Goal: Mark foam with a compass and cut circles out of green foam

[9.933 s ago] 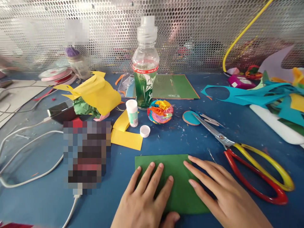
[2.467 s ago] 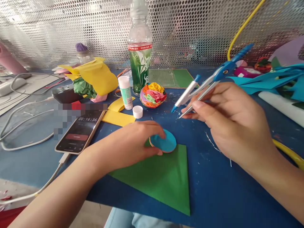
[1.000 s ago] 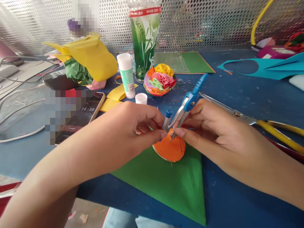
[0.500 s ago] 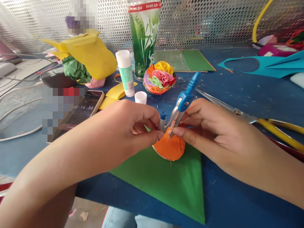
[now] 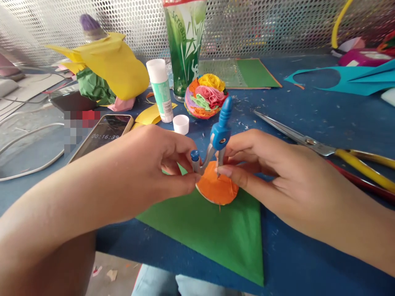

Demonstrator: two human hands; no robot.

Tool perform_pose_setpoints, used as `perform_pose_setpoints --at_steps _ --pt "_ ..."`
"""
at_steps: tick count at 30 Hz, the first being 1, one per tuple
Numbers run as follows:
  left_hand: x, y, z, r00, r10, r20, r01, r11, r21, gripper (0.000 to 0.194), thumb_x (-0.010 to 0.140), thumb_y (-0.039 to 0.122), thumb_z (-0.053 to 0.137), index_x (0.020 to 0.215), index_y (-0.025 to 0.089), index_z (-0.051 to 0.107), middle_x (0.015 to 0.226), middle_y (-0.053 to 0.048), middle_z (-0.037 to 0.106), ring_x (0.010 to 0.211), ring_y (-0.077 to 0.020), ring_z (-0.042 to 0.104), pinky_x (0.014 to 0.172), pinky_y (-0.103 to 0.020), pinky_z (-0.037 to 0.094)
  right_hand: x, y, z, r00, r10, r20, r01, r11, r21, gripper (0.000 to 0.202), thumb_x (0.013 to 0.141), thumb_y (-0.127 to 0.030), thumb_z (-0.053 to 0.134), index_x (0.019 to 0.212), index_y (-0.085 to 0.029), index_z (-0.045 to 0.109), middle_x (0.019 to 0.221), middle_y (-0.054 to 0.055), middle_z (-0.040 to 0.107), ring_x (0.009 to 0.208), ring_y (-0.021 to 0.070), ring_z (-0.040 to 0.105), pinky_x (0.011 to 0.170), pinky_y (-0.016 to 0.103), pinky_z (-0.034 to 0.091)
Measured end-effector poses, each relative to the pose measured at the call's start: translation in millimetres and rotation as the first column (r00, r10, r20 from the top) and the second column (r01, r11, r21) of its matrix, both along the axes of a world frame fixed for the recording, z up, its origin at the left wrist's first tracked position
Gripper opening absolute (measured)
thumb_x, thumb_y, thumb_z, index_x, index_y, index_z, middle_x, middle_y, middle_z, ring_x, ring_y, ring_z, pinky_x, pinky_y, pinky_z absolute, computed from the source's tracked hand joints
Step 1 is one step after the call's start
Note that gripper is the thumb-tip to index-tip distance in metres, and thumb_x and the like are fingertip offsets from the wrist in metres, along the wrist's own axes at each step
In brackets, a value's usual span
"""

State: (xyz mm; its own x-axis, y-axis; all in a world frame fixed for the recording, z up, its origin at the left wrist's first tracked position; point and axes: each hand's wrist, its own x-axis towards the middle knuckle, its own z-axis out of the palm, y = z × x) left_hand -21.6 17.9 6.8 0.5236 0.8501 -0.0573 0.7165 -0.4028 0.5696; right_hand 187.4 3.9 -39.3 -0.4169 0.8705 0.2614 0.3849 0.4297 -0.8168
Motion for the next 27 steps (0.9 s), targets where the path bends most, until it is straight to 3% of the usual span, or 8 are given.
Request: perform_pose_setpoints --at_steps 3,7,9,15,22,27 --pt "1 -2 1.2 0.997 -0.013 0.073 0.012 1.000 0.016 0.007 0.076 0.026 0.064 0.082 0.024 0.067 0.061 0.007 0.064 0.053 -0.0104 0.060 0.046 -0.018 0.044 0 2 -0.6 1.000 0.013 -0.005 -0.013 1.000 0.000 0.010 0.082 -0.030 0.059 0.092 -0.030 0.058 0.081 -0.003 0.067 0.074 0.0184 0.065 0.060 0.028 0.053" --pt "6 -7 3.7 0.970 0.111 0.216 -0.120 0.992 0.030 0.031 0.073 0.025 0.067 0.102 0.029 0.056 0.071 0.008 0.068 0.067 -0.0149 0.067 0.053 -0.020 0.048 1 5 -3.7 0.998 0.011 -0.065 -0.015 0.998 -0.054 0.010 0.084 -0.030 0.057 0.094 -0.030 0.055 0.086 -0.003 0.065 0.078 0.0178 0.065 0.067 0.029 0.055" --pt "8 -9 4.3 0.960 0.126 0.252 -0.135 0.991 0.017 0.028 0.075 0.025 0.066 0.100 0.027 0.054 0.073 0.007 0.069 0.073 -0.0162 0.067 0.053 -0.020 0.047 1 7 -5.0 0.995 0.013 -0.095 -0.021 0.996 -0.090 0.010 0.084 -0.030 0.056 0.094 -0.030 0.053 0.087 -0.002 0.064 0.079 0.0180 0.065 0.069 0.030 0.055" --pt "11 -11 3.9 0.956 0.017 0.293 -0.057 0.990 0.129 0.012 0.077 0.017 0.062 0.084 0.021 0.054 0.073 0.005 0.067 0.068 -0.0116 0.066 0.058 -0.019 0.051 2 7 -4.9 0.994 0.045 -0.098 -0.054 0.994 -0.097 0.010 0.085 -0.032 0.055 0.094 -0.029 0.052 0.087 -0.002 0.065 0.081 0.0188 0.066 0.072 0.032 0.055" --pt "13 -11 4.9 0.970 0.021 0.241 -0.059 0.986 0.153 0.015 0.078 0.013 0.060 0.087 0.021 0.052 0.079 0.005 0.066 0.069 -0.0107 0.066 0.059 -0.019 0.052 3 8 -4.8 0.996 0.048 -0.069 -0.053 0.996 -0.075 0.008 0.086 -0.029 0.054 0.093 -0.028 0.050 0.088 -0.004 0.064 0.081 0.0163 0.066 0.068 0.027 0.054" --pt "11 -11 1.5 0.974 -0.095 0.206 0.018 0.938 0.346 0.013 0.077 0.012 0.060 0.085 0.022 0.056 0.078 0.007 0.061 0.070 -0.0073 0.063 0.064 -0.016 0.053 3 9 -4.9 0.999 0.037 -0.036 -0.039 0.997 -0.062 0.010 0.085 -0.030 0.056 0.093 -0.029 0.050 0.084 -0.007 0.062 0.078 0.0147 0.066 0.064 0.024 0.054"
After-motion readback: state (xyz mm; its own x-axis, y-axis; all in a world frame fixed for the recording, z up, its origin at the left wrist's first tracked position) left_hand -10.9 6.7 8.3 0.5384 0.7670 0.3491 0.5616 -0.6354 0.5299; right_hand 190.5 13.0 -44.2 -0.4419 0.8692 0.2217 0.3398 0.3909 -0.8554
